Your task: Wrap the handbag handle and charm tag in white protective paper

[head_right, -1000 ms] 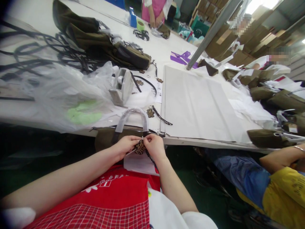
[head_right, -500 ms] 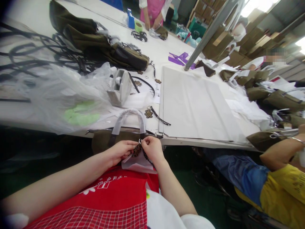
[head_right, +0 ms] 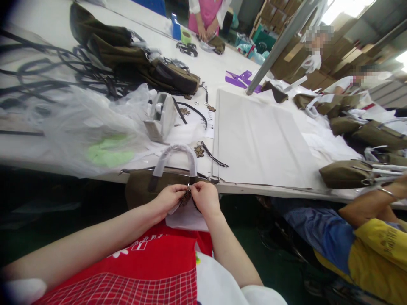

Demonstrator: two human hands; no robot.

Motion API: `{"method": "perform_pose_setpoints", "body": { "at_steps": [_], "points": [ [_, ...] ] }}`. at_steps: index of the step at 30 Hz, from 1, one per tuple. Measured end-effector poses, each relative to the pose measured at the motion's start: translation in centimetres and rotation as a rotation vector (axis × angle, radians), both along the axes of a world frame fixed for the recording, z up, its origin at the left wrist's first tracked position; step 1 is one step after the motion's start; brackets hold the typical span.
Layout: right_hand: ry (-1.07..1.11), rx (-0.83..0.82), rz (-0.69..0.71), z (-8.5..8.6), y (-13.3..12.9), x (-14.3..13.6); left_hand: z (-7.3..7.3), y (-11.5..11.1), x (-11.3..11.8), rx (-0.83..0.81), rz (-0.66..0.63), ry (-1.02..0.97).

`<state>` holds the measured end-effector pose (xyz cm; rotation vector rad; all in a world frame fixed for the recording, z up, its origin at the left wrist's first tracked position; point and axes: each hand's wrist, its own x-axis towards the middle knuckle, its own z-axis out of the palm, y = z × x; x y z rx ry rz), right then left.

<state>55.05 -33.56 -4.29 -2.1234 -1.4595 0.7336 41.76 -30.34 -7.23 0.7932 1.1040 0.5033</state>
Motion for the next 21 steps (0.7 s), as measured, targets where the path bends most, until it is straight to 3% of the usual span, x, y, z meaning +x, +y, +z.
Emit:
{"method": "perform_pose_setpoints", "body": {
  "at_steps": [4, 12, 21],
  "points": [
    [0.079, -0.081, 0.042, 0.1, 0.8, 0.6, -1.3, -0.2, 0.4, 0.2, -0.035, 0.109],
    [0.04, -0.103, 0.073, -0.2, 2.0, 1.1, -1.3, 0.2, 0.5, 0.303, -0.101, 0.21],
    [-0.05, -0.043, 0.073, -0.6, 1.3, 0.5, -1.4, 0.6, 0.6, 0.338, -0.123, 0.263]
  ]
}}
